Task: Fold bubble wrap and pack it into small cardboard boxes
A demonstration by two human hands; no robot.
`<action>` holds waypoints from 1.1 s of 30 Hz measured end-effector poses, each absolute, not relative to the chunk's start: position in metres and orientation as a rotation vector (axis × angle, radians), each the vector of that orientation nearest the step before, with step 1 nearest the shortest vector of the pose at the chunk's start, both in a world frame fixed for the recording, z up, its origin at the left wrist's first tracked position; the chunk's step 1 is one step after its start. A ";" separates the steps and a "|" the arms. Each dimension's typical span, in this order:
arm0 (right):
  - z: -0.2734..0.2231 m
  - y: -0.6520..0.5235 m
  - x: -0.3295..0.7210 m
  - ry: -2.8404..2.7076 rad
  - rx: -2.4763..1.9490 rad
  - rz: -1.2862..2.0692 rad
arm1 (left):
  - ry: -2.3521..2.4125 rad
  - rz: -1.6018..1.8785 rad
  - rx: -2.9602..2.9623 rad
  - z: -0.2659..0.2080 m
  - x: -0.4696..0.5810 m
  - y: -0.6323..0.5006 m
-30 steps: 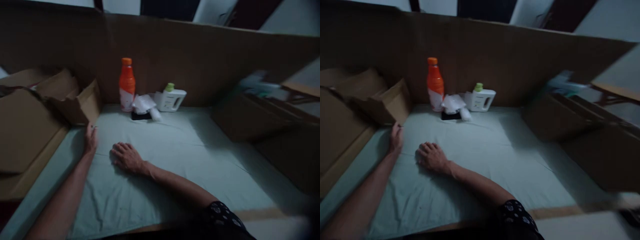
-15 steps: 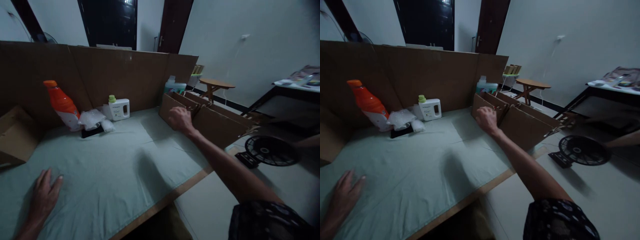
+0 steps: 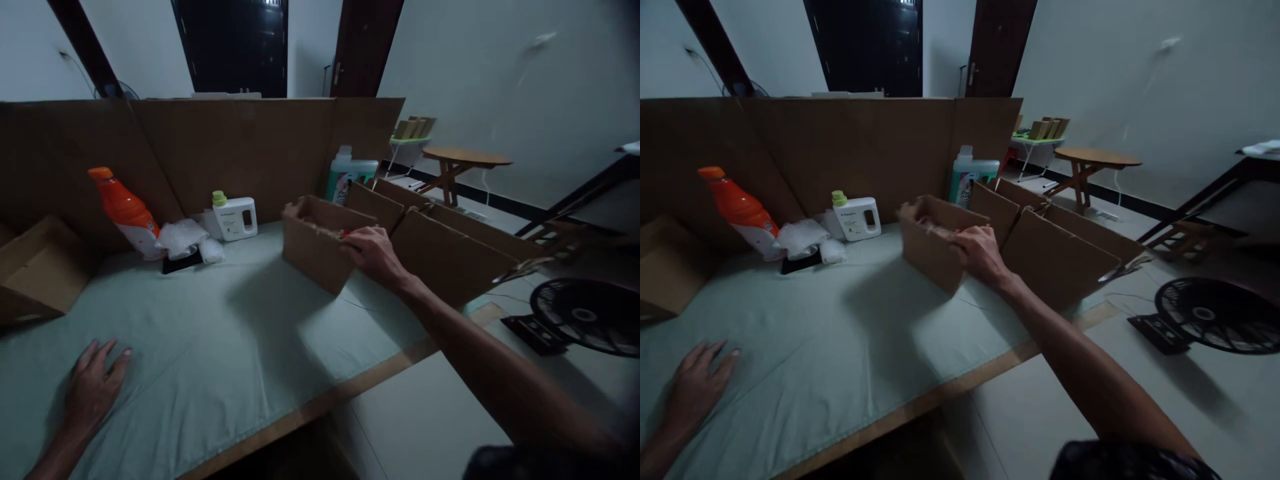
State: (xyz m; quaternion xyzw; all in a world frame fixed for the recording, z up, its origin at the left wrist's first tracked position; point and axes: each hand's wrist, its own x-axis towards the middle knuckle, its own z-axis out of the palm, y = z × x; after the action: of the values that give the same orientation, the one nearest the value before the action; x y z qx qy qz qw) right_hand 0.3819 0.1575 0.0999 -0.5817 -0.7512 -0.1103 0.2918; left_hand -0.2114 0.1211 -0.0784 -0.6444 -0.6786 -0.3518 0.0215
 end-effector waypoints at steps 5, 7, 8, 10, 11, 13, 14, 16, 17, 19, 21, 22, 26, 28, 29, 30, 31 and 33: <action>0.101 0.077 0.312 -2.240 -1.059 -0.217 | -2.108 -1.219 -2.089 -0.064 -0.165 0.094; 0.103 0.055 0.297 -2.212 -0.979 -0.234 | -2.065 -1.365 -2.268 -0.061 -0.142 0.074; 0.102 0.047 0.295 -2.165 -0.979 -0.225 | -2.063 -1.437 -2.347 -0.060 -0.132 0.064; 0.095 0.040 0.300 -2.029 -1.062 -0.120 | -2.051 -1.561 -2.453 -0.059 -0.117 0.047; 0.088 0.041 0.304 -1.960 -1.130 -0.013 | -2.056 -1.615 -2.481 -0.058 -0.111 0.042; 0.069 0.047 0.310 -1.867 -1.265 0.281 | -2.068 -1.719 -2.518 -0.053 -0.101 0.039; 0.058 0.052 0.310 -1.853 -1.304 0.438 | -2.072 -1.766 -2.543 -0.050 -0.095 0.042; 0.035 0.061 0.304 -1.868 -1.317 0.706 | -2.058 -1.853 -2.637 -0.040 -0.081 0.052; 0.025 0.065 0.298 -1.877 -1.308 0.786 | -2.034 -1.905 -2.697 -0.035 -0.074 0.058; 0.011 0.069 0.281 -1.865 -1.309 0.839 | -1.981 -2.028 -2.780 -0.024 -0.060 0.069; 0.003 0.071 0.264 -1.833 -1.339 0.821 | -1.970 -2.146 -2.750 -0.018 -0.055 0.075; 0.001 0.071 0.257 -1.829 -1.346 0.806 | -2.007 -2.175 -2.685 -0.018 -0.057 0.076; -0.005 0.074 0.235 -1.918 -1.282 0.806 | -2.213 -2.198 -2.275 -0.038 -0.086 0.068; -0.006 0.083 0.231 -1.984 -1.213 0.843 | -2.250 -2.222 -2.104 -0.051 -0.103 0.061; -0.005 0.091 0.231 -2.008 -1.188 0.874 | -2.270 -2.230 -2.036 -0.057 -0.109 0.058; -0.002 0.101 0.233 -2.019 -1.177 0.903 | -2.295 -2.233 -1.977 -0.060 -0.114 0.055; 0.002 0.115 0.234 -2.018 -1.185 0.920 | -2.323 -2.227 -1.933 -0.063 -0.117 0.053; 0.016 0.150 0.234 -2.013 -1.225 0.880 | -2.349 -2.208 -1.888 -0.066 -0.118 0.052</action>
State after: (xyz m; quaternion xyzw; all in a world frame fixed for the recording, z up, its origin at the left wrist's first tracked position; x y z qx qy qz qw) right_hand 0.2343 0.1502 0.0156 -0.4634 -0.7613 0.3328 0.3082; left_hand -0.1183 0.0517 -0.0657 -0.4832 -0.6012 -0.5651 -0.2928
